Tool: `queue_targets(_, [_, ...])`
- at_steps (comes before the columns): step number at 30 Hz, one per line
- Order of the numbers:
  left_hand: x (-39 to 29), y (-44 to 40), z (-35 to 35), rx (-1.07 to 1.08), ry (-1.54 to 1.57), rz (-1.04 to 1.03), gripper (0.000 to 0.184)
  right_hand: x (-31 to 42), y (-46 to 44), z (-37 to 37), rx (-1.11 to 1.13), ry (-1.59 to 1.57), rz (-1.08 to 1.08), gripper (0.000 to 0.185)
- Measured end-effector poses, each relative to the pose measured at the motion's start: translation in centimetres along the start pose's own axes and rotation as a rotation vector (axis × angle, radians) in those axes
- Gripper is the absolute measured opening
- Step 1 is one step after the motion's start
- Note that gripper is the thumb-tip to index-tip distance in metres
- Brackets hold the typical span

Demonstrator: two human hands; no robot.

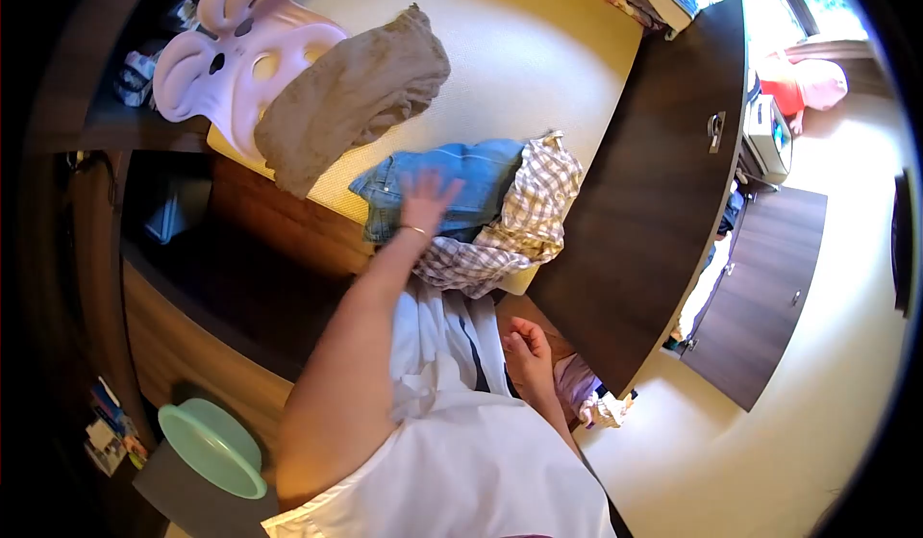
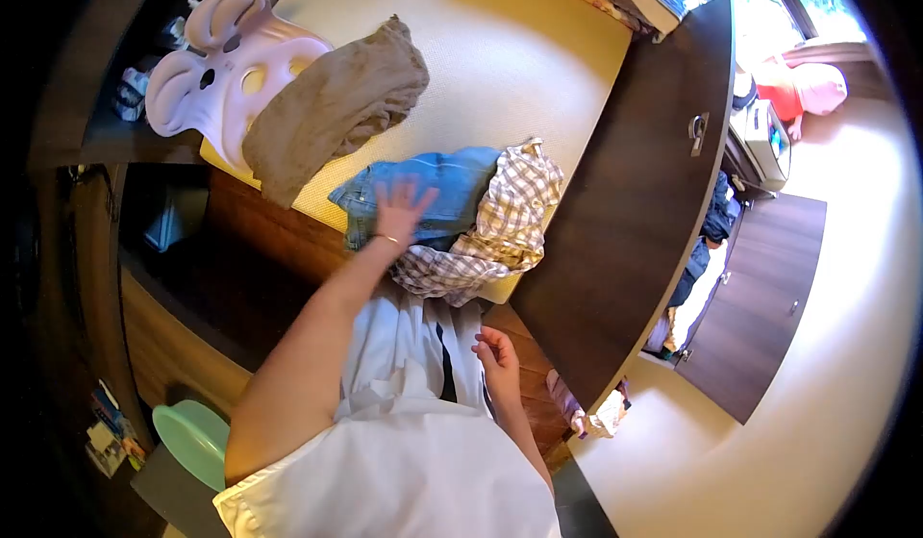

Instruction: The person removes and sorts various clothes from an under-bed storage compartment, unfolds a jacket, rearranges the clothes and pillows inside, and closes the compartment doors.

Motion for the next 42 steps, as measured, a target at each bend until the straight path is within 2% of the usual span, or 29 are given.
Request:
queue_targets(1, [3.1,0.6,1.2,0.331,-0.095,0.005,0.086,0.0,0.3,0.0,-0.021,0.028,-0.014,0.024])
queue_targets(2, [5.3,0.6,4.3,0.603,-0.057,-0.015,0.105,0.3,0.4,-0.1,-0.041,0.061,-0.025,0.024])
queue_targets(3, [5.8,0.7,4.3,0.659,-0.054,-0.005,0.117,0.6,0.6,0.0,-0.064,0.09,-0.036,0.024])
queue_targets(5, [4.9,1.0,1.9,0.548,-0.063,0.027,0.105,-0.5,0.5,0.5,-0.065,0.079,-0.037,0.024])
queue_targets(8, [5.5,-1.0,-1.6,0.674,0.312,0.069,0.093,-1.2,0.2,0.8,-0.048,0.156,-0.043,0.023])
queue_targets(9, [6.5,-2.1,-1.4,0.515,0.294,0.066,0.079,-1.1,0.1,0.5,-0.031,0.18,-0.042,0.023])
queue_targets(11, [9.6,-4.9,-1.0,0.432,0.508,0.083,0.073,-0.9,-0.5,0.0,-0.013,0.232,-0.053,0.024])
queue_targets(13, [12.7,-7.6,2.0,0.501,0.708,0.11,0.064,-0.2,-0.8,-0.6,0.022,0.256,-0.025,0.024])
queue_targets(14, [14.2,-8.2,2.4,0.668,0.95,0.153,0.062,-0.1,-1.2,-0.6,0.027,0.267,-0.014,0.025])
queue_targets(15, [16.4,-8.8,1.7,0.592,1.114,0.115,0.062,0.1,-1.5,-1.4,0.021,0.24,-0.016,0.024])
queue_targets(17, [19.9,-8.5,5.8,0.627,1.328,0.246,0.065,0.4,-2.0,-2.3,0.016,0.217,-0.012,0.024])
queue_targets(20, [23.5,-7.7,6.9,0.487,1.463,0.307,0.07,0.7,-3.1,-3.4,0.044,0.127,-0.068,0.025])
queue_targets(23, [24.5,-6.3,8.5,0.236,1.265,0.278,0.068,1.1,-5.4,-5.8,0.094,0.131,-0.13,0.03])
queue_targets(24, [24.2,-6.0,9.7,0.061,1.046,0.194,0.068,0.9,-6.5,-6.5,0.137,0.123,-0.13,0.031])
queue_targets(27, [21.4,-4.8,18.1,0.08,0.67,0.25,0.069,1.5,-10.1,-11.0,0.274,0.16,-0.125,0.04])
queue_targets(29, [20.1,-3.8,22.8,-0.052,0.618,0.169,0.064,2.1,-12.6,-14.2,0.336,0.148,-0.174,0.041])
queue_targets(33, [19.5,-0.3,31.3,-0.231,0.802,0.156,0.053,3.0,-15.9,-19.3,0.376,0.202,-0.21,0.038])
queue_targets(35, [20.3,2.3,34.2,-0.329,0.799,0.185,0.049,1.2,-19.9,-20.1,0.413,0.276,-0.28,0.038])
queue_targets(36, [20.7,3.9,35.0,-0.348,0.78,0.186,0.049,3.8,-18.8,-21.6,0.484,0.238,0.109,0.034])
queue_targets(37, [21.6,5.8,35.0,-0.337,0.871,0.223,0.045,3.3,-20.9,-19.9,0.225,0.144,0.123,0.029])
queue_targets(39, [24.1,9.9,34.5,-0.471,0.997,0.412,0.053,3.8,-24.1,-17.3,0.103,0.032,-0.054,0.028])
queue_targets(40, [25.3,12.1,34.7,-0.524,0.949,0.439,0.054,3.6,-24.8,-15.8,0.127,-0.062,-0.129,0.033])
queue_targets(41, [25.7,13.4,36.1,-0.67,1.012,0.47,0.043,3.3,-25.1,-14.8,0.152,-0.156,-0.209,0.038])
queue_targets(42, [26.2,14.4,36.0,-0.764,1.189,0.45,0.043,4.2,-24.2,-15.3,0.25,-0.183,-0.246,0.056])
Point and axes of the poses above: each hand's wrist, its own y-axis away from the middle knuckle, its own z-axis out of the back of the hand, x = y × z, the point moved 5 cm from there along -y, towards the middle knuckle, and after that the axes turned 12 degrees about -y, right-handed, at the moved point
